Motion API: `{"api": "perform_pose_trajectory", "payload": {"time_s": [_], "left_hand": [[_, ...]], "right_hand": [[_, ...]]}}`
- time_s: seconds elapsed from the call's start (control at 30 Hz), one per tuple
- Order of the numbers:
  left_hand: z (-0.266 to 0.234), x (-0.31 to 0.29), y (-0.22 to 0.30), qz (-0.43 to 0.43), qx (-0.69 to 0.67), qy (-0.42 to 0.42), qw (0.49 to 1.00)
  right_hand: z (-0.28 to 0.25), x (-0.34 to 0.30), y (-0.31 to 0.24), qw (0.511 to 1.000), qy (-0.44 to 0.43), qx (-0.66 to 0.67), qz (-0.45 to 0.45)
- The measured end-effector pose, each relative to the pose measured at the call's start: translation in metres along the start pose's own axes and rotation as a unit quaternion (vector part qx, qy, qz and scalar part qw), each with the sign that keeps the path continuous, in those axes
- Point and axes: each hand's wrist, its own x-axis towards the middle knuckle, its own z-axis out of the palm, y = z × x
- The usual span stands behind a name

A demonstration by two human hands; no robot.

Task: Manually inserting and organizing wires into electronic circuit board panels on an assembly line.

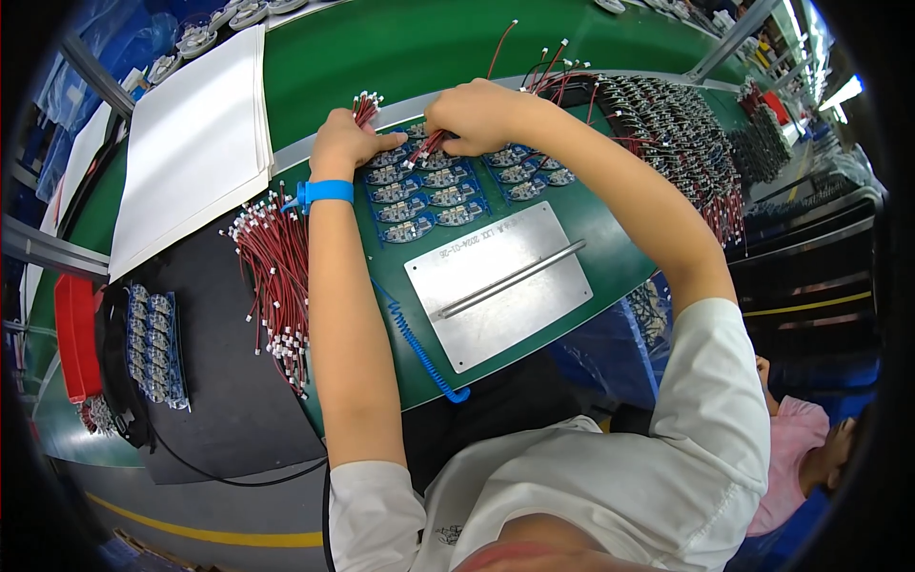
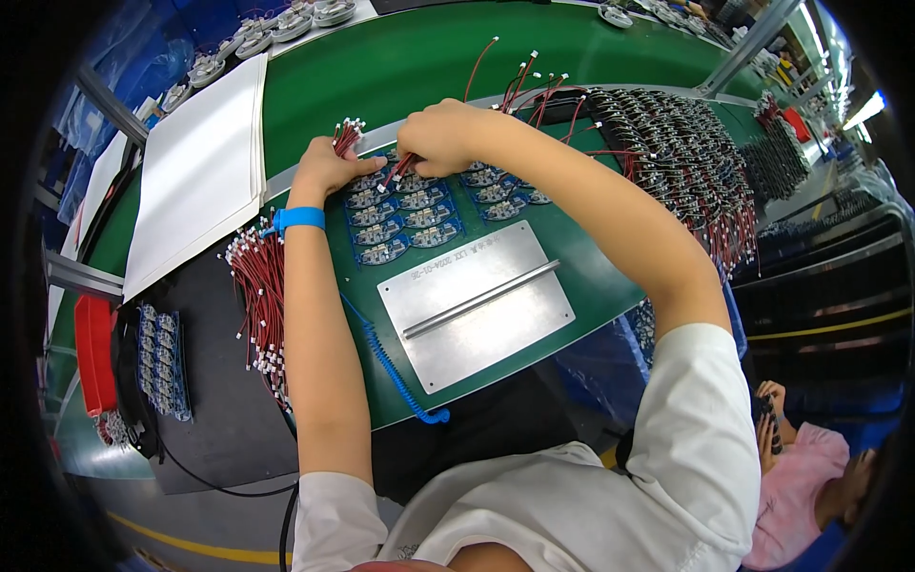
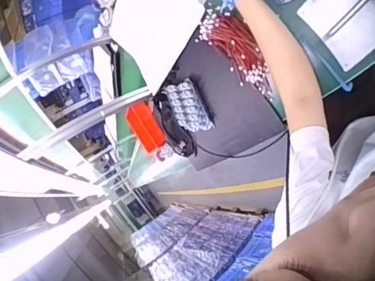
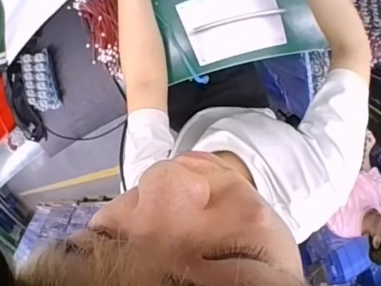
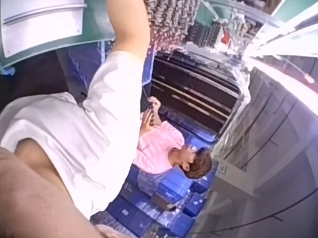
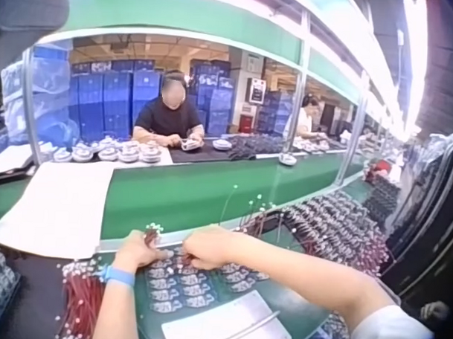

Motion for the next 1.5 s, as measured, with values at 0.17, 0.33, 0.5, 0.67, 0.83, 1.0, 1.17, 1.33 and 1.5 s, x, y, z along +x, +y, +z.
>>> {"api": "perform_pose_trajectory", "payload": {"time_s": [0.17,0.33,0.5,0.67,0.83,1.0,1.17,1.33,1.5], "left_hand": [[-0.005,-0.002,0.006,-0.038,0.039,-0.021,0.998],[-0.003,-0.008,0.014,-0.022,0.065,0.029,0.997],[-0.012,-0.013,0.028,-0.068,0.113,-0.018,0.991],[-0.013,-0.013,0.025,-0.074,0.107,-0.019,0.991],[-0.009,-0.010,0.022,-0.064,0.104,-0.013,0.992],[-0.009,-0.010,0.021,-0.062,0.086,-0.022,0.994],[-0.009,-0.009,0.021,-0.073,0.085,-0.030,0.993],[-0.007,-0.008,0.017,-0.077,0.088,-0.025,0.993],[-0.007,-0.007,0.016,-0.060,0.083,-0.022,0.994]], "right_hand": [[0.001,0.003,-0.015,0.996,-0.020,-0.091,-0.010],[0.006,-0.004,-0.011,0.996,0.055,-0.052,-0.050],[0.009,-0.010,-0.007,0.995,0.077,-0.032,-0.055],[0.012,-0.010,-0.005,0.995,0.088,0.005,-0.053],[0.010,-0.014,-0.004,0.995,0.088,0.037,-0.039],[0.012,-0.012,0.001,0.994,0.094,0.041,-0.036],[0.011,-0.011,-0.005,0.995,0.093,0.026,-0.038],[0.008,-0.007,-0.012,0.994,0.064,-0.072,-0.045],[0.014,-0.001,-0.012,0.995,0.052,-0.073,-0.037]]}}
